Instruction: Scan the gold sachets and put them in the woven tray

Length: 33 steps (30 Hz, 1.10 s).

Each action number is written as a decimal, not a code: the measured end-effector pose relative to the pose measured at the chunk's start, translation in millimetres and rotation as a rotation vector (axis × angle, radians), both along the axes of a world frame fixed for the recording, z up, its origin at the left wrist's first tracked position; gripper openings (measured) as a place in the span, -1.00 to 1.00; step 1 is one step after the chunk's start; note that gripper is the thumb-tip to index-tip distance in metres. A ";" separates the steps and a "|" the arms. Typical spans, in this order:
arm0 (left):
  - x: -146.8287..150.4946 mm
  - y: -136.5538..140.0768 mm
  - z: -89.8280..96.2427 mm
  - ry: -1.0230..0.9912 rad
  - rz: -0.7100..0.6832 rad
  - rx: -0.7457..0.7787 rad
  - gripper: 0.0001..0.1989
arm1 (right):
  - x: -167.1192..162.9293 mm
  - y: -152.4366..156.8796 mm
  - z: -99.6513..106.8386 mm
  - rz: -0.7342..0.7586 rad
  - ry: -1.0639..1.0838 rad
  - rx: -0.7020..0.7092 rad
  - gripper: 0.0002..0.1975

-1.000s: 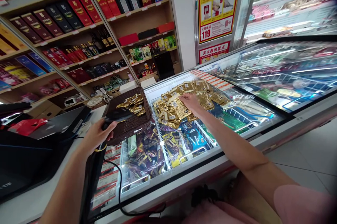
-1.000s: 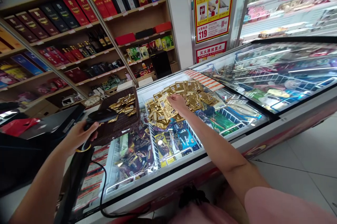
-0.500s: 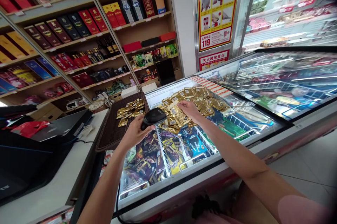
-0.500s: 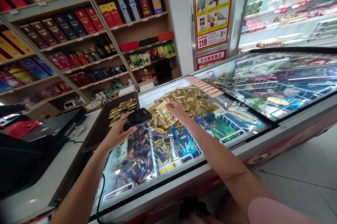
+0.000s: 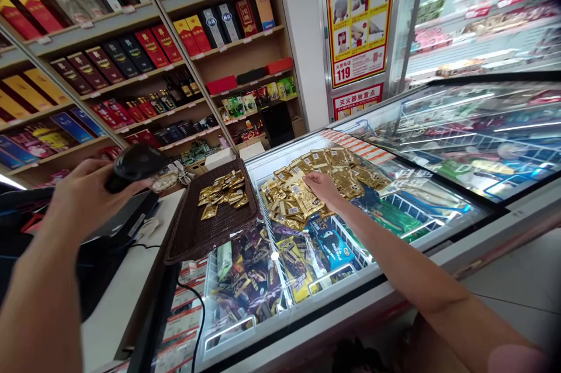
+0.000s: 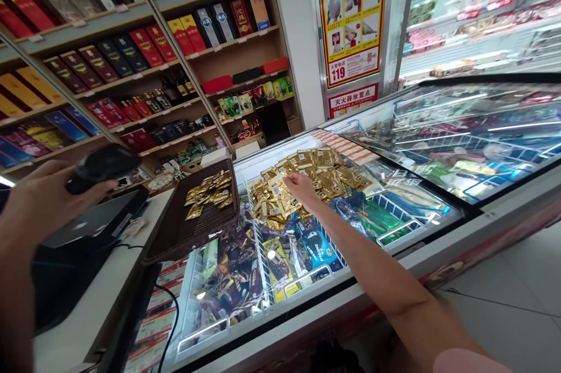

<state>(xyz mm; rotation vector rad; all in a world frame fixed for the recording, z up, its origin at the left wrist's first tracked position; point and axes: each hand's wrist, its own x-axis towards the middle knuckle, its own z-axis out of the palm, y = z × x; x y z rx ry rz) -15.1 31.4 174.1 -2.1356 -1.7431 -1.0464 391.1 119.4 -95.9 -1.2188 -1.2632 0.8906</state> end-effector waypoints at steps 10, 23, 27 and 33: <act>132.6 54.7 -134.4 -0.699 -0.419 -0.332 -0.47 | 10.6 31.7 5.6 -0.271 -0.462 -0.006 -0.73; 57.7 41.3 -133.5 -0.791 -0.105 -0.396 -0.44 | -67.6 79.4 43.0 -0.238 -0.990 0.200 -0.75; 47.0 39.5 -137.3 -0.772 -0.046 -0.422 -0.46 | -148.3 82.3 56.1 0.097 -1.114 0.322 -0.73; 45.6 39.2 -139.4 -0.782 0.002 -0.372 -0.47 | -238.0 108.1 54.8 0.255 -1.217 0.315 -0.59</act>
